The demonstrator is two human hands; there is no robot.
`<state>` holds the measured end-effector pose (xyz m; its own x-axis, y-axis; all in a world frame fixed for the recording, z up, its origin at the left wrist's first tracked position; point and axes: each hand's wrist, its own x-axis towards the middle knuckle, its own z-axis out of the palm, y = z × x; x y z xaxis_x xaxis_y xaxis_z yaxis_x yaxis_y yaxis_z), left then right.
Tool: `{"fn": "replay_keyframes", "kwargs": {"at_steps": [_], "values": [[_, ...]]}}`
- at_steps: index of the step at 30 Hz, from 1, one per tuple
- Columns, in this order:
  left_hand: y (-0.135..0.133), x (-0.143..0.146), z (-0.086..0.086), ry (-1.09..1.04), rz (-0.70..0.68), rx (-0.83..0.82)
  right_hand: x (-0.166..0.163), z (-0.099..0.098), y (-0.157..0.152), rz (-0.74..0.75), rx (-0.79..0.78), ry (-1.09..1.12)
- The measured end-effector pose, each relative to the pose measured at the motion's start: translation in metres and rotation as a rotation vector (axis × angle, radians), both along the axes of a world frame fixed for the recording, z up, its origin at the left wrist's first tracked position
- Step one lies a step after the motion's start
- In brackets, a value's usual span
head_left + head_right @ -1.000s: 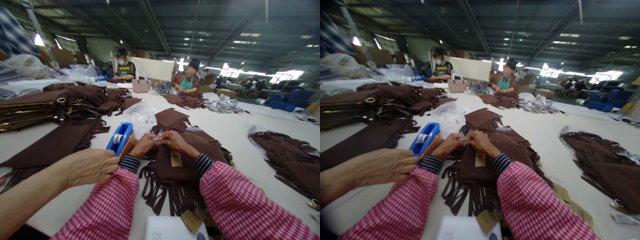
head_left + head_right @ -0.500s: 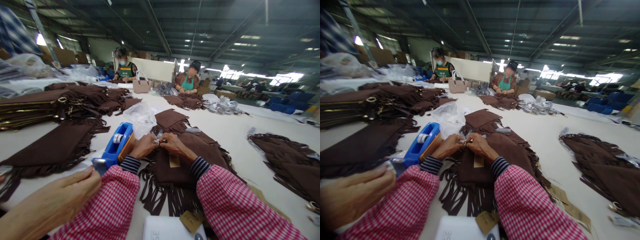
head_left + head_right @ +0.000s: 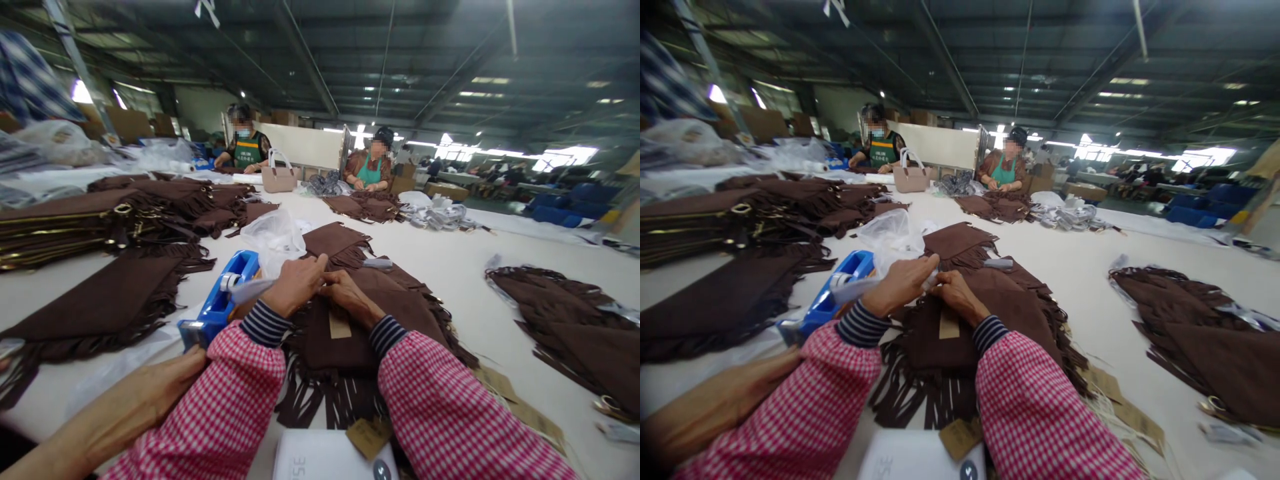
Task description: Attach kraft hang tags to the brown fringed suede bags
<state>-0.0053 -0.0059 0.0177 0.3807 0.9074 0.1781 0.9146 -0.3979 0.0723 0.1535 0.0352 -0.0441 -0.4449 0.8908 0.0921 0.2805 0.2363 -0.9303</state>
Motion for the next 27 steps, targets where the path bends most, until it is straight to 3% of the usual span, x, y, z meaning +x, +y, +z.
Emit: {"fn": "replay_keyframes", "kwargs": {"at_steps": [5, 7, 9, 11, 14, 16, 19, 22, 27], "values": [[0.021, 0.023, 0.022, 0.04, -0.117, 0.441, 0.013, -0.006, 0.006, -0.079, -0.227, 0.241], [0.019, 0.027, 0.021, -0.015, -0.138, 0.579, 0.015, -0.008, 0.008, -0.09, -0.273, 0.304], [0.01, 0.027, 0.01, -0.123, -0.101, 0.611, 0.015, -0.01, 0.009, -0.087, -0.314, 0.347], [0.0, 0.022, -0.009, -0.296, 0.046, 0.531, 0.014, -0.011, 0.009, -0.081, -0.348, 0.372], [-0.008, 0.01, -0.042, -0.634, 0.281, 0.228, 0.015, -0.013, 0.008, -0.074, -0.387, 0.387], [-0.007, 0.003, -0.06, -0.894, 0.28, -0.032, 0.015, -0.014, 0.008, -0.072, -0.402, 0.389], [-0.001, -0.002, -0.073, -1.217, 0.159, -0.324, 0.016, -0.014, 0.008, -0.077, -0.407, 0.385], [0.003, -0.004, -0.077, -1.322, 0.108, -0.36, 0.015, -0.013, 0.008, -0.08, -0.403, 0.374], [0.001, -0.006, -0.079, -1.256, 0.077, -0.244, 0.012, -0.012, 0.008, -0.086, -0.38, 0.322]]}}
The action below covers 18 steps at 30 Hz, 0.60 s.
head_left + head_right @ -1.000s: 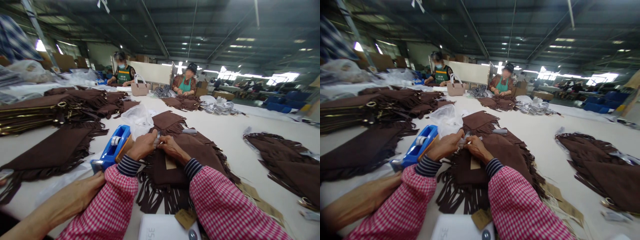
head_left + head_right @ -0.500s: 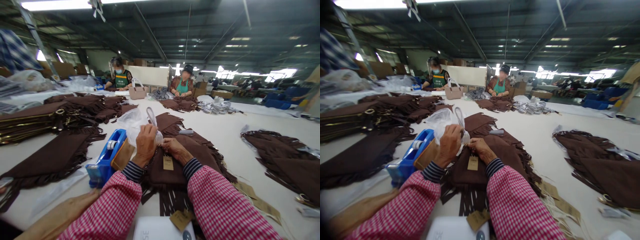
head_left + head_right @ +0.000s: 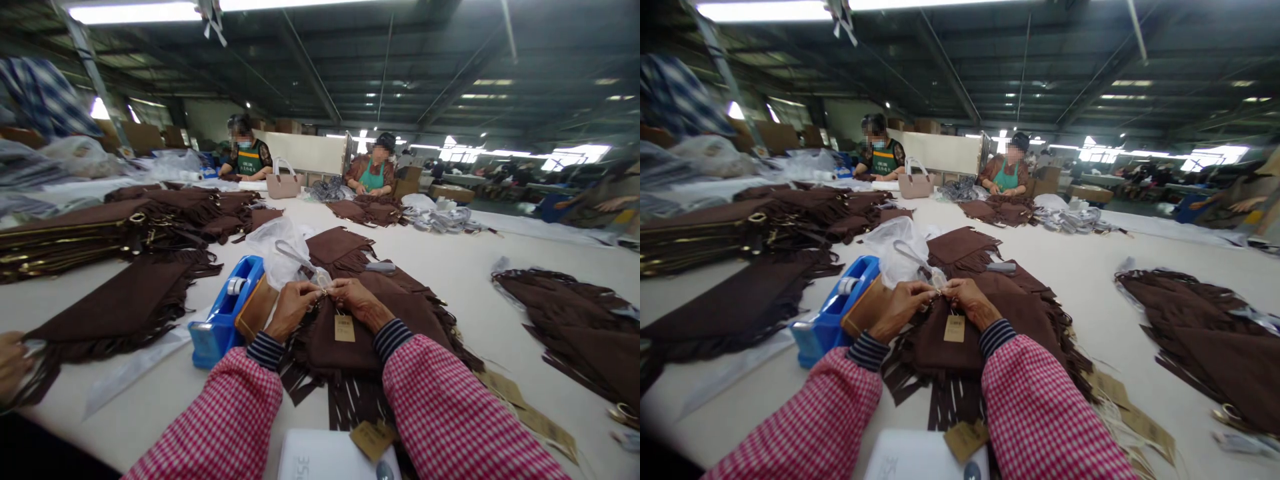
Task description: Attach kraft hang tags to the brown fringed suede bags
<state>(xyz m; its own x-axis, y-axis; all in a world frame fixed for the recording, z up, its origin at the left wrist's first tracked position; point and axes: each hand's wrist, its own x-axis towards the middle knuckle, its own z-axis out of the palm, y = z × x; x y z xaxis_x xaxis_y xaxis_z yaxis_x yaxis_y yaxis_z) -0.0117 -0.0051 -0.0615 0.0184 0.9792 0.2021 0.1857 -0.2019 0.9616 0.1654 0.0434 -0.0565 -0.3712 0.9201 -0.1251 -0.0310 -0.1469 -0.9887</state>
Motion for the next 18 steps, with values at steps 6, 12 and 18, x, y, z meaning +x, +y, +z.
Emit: {"fn": "replay_keyframes", "kwargs": {"at_steps": [6, 12, 18], "values": [[-0.003, -0.002, 0.011, -0.015, 0.057, 0.007, -0.004, 0.002, -0.003, -0.018, 0.083, -0.126], [-0.008, -0.016, 0.026, -0.312, 0.075, -0.01, -0.014, 0.006, -0.009, -0.152, 0.309, -0.219], [-0.011, -0.019, 0.028, -0.351, 0.078, -0.02, -0.033, 0.011, -0.019, 0.006, 0.514, -0.16]]}}
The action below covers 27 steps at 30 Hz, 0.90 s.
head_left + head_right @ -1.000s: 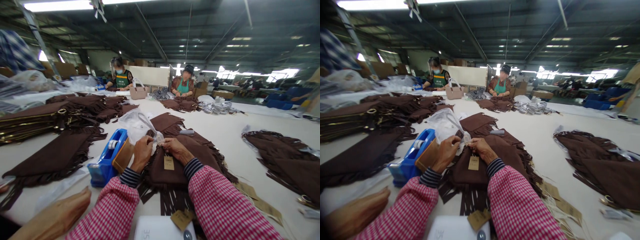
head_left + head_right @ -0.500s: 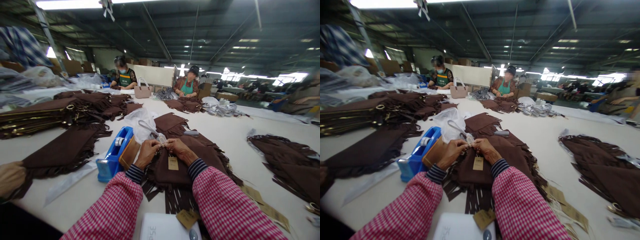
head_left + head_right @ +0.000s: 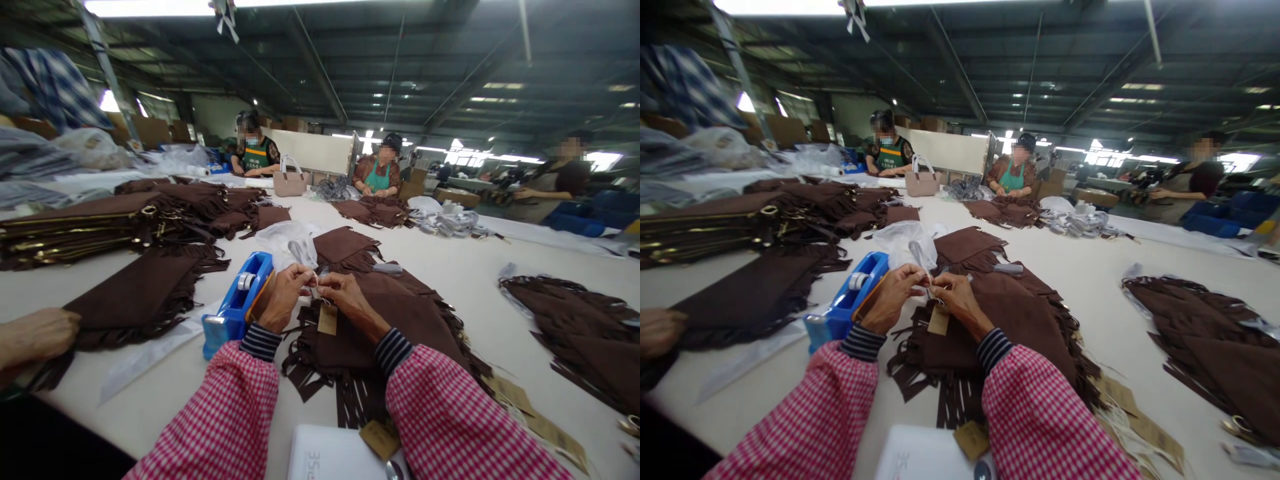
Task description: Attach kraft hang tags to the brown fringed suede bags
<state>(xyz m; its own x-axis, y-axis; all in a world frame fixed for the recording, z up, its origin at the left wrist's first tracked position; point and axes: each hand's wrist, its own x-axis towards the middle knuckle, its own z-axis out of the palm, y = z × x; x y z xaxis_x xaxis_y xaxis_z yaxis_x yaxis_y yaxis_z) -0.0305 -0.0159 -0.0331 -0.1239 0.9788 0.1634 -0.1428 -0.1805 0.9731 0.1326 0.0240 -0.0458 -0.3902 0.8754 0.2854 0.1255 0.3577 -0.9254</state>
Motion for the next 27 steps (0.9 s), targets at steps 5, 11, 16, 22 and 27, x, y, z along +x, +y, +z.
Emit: {"fn": "replay_keyframes", "kwargs": {"at_steps": [5, 11, 16, 22, 27], "values": [[0.003, 0.0, -0.007, -0.067, 0.002, -0.013, -0.005, 0.002, -0.004, -0.043, -0.027, 0.02], [0.006, 0.0, -0.019, 0.053, -0.122, -0.123, 0.005, 0.006, -0.002, -0.065, -0.078, 0.048], [0.01, 0.001, -0.025, 0.195, -0.104, -0.029, 0.002, 0.004, -0.003, -0.057, -0.003, 0.071], [0.009, -0.001, -0.024, 0.222, -0.088, -0.024, 0.003, 0.004, 0.0, -0.14, -0.008, 0.041], [0.006, -0.001, -0.019, 0.025, -0.078, -0.141, 0.012, -0.002, 0.007, -0.166, -0.104, -0.02]]}}
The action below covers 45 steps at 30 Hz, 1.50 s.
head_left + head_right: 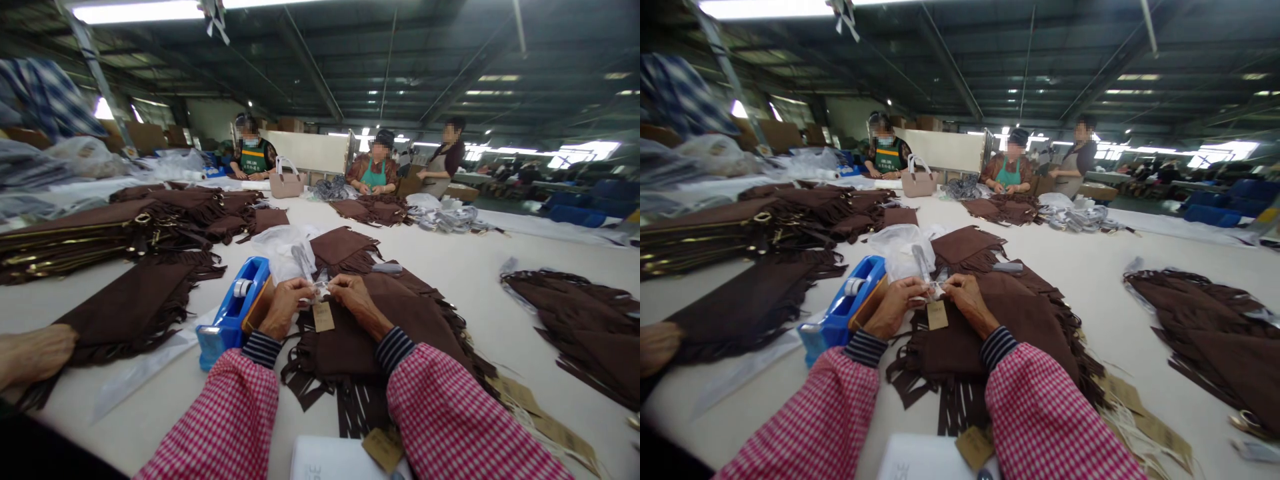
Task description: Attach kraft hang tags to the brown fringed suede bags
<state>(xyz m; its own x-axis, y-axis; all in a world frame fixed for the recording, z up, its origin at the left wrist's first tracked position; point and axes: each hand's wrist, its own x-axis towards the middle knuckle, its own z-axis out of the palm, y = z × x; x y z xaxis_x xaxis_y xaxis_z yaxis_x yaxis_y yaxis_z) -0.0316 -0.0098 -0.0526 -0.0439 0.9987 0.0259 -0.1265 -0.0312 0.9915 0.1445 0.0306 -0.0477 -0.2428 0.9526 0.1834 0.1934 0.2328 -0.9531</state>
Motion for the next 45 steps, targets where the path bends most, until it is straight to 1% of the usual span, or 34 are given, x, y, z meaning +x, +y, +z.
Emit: {"fn": "replay_keyframes", "kwargs": {"at_steps": [2, 4, 6, 8, 11, 13, 15, 17, 19, 21, 24, 25, 27, 29, 32, 35, 37, 40, 43, 45], "values": [[-0.001, 0.0, 0.001, -0.125, -0.034, -0.02, 0.007, -0.001, -0.003, 0.005, -0.002, -0.034], [-0.001, -0.001, 0.0, -0.241, -0.064, -0.025, 0.017, -0.001, -0.011, 0.047, 0.054, -0.119], [0.0, -0.002, 0.0, -0.332, -0.079, -0.029, 0.029, 0.002, -0.023, 0.123, 0.146, -0.251], [0.0, -0.003, 0.0, -0.39, -0.086, -0.03, 0.04, 0.006, -0.036, 0.229, 0.221, -0.389], [-0.002, -0.002, 0.002, -0.457, -0.092, -0.019, 0.042, 0.011, -0.052, 0.357, 0.325, -0.618], [-0.003, -0.002, 0.004, -0.457, -0.058, 0.005, 0.035, 0.012, -0.057, 0.388, 0.422, -0.796], [-0.004, 0.0, 0.006, -0.375, 0.02, 0.037, 0.026, 0.01, -0.058, 0.397, 0.509, -0.935], [-0.004, 0.0, 0.007, -0.251, 0.112, 0.067, 0.02, 0.005, -0.057, 0.395, 0.571, -0.979], [-0.003, 0.001, 0.008, -0.179, 0.17, 0.089, 0.02, 0.0, -0.054, 0.372, 0.592, -0.911], [-0.003, 0.001, 0.007, -0.209, 0.173, 0.114, 0.021, -0.003, -0.05, 0.321, 0.564, -0.739], [-0.001, 0.0, 0.006, -0.33, 0.108, 0.12, 0.023, -0.001, -0.039, 0.235, 0.454, -0.399], [0.0, 0.001, 0.006, -0.347, 0.089, 0.109, 0.022, 0.001, -0.034, 0.223, 0.406, -0.317], [0.001, 0.001, 0.005, -0.313, 0.075, 0.088, 0.019, 0.006, -0.023, 0.224, 0.309, -0.231], [0.002, 0.003, 0.004, -0.233, 0.073, 0.092, 0.015, 0.011, -0.011, 0.24, 0.243, -0.225], [0.001, 0.005, 0.003, -0.146, 0.021, 0.144, 0.008, 0.018, 0.003, 0.292, 0.212, -0.254], [0.0, 0.005, 0.004, -0.125, -0.052, 0.152, 0.003, 0.024, 0.013, 0.358, 0.2, -0.318], [-0.001, 0.006, 0.004, -0.13, -0.074, 0.147, 0.001, 0.026, 0.017, 0.36, 0.187, -0.358], [-0.002, 0.007, 0.005, -0.082, -0.073, 0.201, 0.001, 0.025, 0.019, 0.349, 0.148, -0.357], [-0.004, 0.008, 0.005, -0.002, -0.077, 0.26, 0.001, 0.019, 0.02, 0.361, 0.113, -0.323], [-0.004, 0.007, 0.004, 0.028, -0.074, 0.285, 0.003, 0.015, 0.022, 0.341, 0.099, -0.301]]}}
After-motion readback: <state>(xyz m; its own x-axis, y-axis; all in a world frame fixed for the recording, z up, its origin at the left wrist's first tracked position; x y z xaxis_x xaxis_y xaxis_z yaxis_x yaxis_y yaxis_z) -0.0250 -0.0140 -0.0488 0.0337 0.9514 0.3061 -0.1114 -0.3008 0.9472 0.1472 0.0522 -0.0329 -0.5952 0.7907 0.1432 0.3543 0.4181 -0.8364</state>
